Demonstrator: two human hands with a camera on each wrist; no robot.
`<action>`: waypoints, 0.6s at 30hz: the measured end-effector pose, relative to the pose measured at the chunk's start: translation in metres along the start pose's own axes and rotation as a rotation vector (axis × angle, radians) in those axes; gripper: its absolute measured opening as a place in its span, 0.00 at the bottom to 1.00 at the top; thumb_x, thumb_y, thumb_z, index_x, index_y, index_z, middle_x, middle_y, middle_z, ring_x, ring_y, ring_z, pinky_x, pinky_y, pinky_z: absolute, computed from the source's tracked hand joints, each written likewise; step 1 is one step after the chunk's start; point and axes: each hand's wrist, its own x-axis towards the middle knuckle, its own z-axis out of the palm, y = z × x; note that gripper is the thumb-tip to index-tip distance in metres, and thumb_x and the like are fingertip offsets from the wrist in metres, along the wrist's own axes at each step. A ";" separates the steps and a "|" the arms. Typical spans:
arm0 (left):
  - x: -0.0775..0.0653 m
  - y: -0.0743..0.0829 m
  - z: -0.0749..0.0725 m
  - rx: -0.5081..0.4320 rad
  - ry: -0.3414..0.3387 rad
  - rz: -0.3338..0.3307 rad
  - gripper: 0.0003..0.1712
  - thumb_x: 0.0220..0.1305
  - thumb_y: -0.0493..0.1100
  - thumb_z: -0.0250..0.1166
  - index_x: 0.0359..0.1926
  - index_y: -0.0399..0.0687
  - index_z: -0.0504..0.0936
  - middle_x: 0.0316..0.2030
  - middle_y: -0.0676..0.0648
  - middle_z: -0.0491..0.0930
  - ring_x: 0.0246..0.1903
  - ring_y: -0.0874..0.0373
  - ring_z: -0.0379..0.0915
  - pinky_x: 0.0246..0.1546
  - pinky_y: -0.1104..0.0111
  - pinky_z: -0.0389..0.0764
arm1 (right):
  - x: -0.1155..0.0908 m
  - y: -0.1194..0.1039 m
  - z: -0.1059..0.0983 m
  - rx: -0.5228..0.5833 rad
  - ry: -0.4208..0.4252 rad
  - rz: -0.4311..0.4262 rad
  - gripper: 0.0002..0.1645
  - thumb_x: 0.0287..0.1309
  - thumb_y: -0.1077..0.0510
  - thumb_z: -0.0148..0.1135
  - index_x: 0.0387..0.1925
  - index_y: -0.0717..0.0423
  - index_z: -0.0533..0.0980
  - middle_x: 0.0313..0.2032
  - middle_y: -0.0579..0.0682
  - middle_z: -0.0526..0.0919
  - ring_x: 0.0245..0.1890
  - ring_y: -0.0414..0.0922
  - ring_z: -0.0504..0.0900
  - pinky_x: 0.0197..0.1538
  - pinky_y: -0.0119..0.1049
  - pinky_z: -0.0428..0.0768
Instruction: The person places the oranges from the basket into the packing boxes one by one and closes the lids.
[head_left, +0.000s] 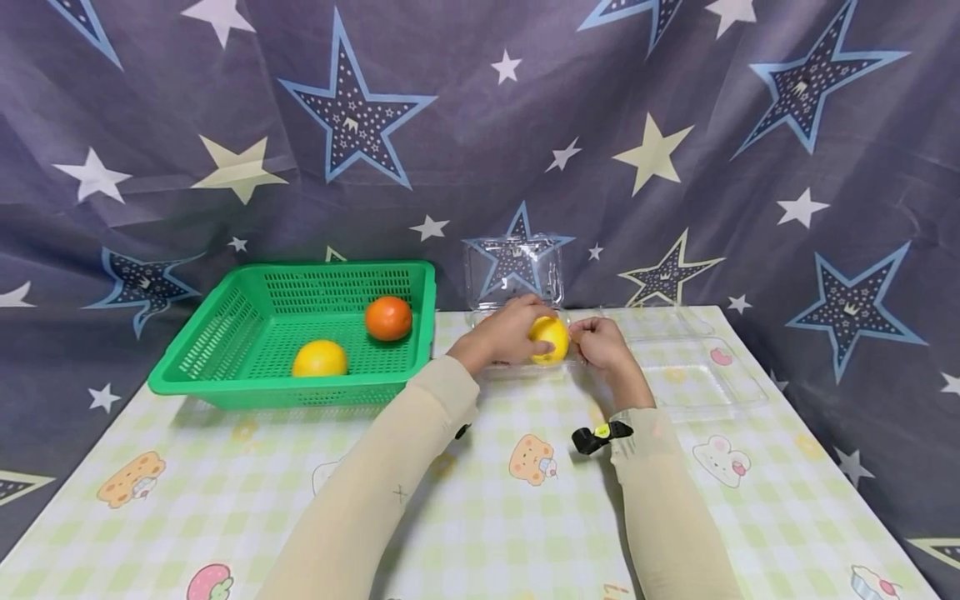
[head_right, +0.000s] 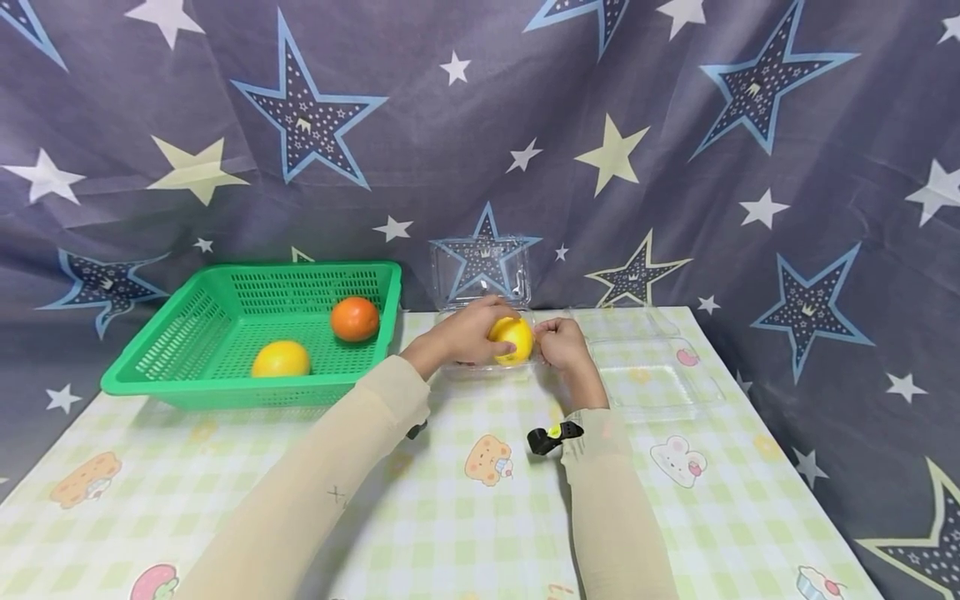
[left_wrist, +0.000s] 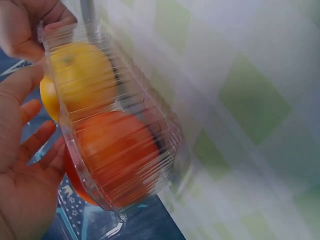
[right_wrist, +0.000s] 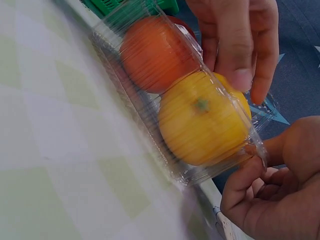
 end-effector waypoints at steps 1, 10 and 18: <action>-0.001 -0.001 -0.001 -0.012 0.015 -0.006 0.30 0.68 0.54 0.67 0.69 0.52 0.76 0.65 0.47 0.71 0.64 0.50 0.66 0.66 0.58 0.70 | 0.000 0.000 0.000 0.000 -0.001 0.002 0.12 0.77 0.62 0.50 0.50 0.69 0.71 0.28 0.54 0.71 0.18 0.40 0.66 0.22 0.31 0.67; -0.006 -0.008 -0.009 -0.147 0.234 -0.111 0.28 0.72 0.49 0.64 0.69 0.45 0.75 0.63 0.45 0.73 0.64 0.49 0.69 0.66 0.56 0.71 | 0.000 0.001 0.001 0.003 0.004 0.012 0.11 0.77 0.62 0.49 0.49 0.68 0.71 0.30 0.56 0.71 0.18 0.40 0.66 0.21 0.30 0.66; -0.007 -0.016 -0.009 -0.211 0.431 -0.241 0.27 0.72 0.46 0.63 0.68 0.44 0.74 0.61 0.43 0.74 0.62 0.45 0.69 0.64 0.54 0.72 | 0.000 0.001 0.001 -0.004 0.009 0.003 0.10 0.77 0.62 0.49 0.49 0.67 0.71 0.29 0.53 0.70 0.19 0.40 0.65 0.22 0.30 0.66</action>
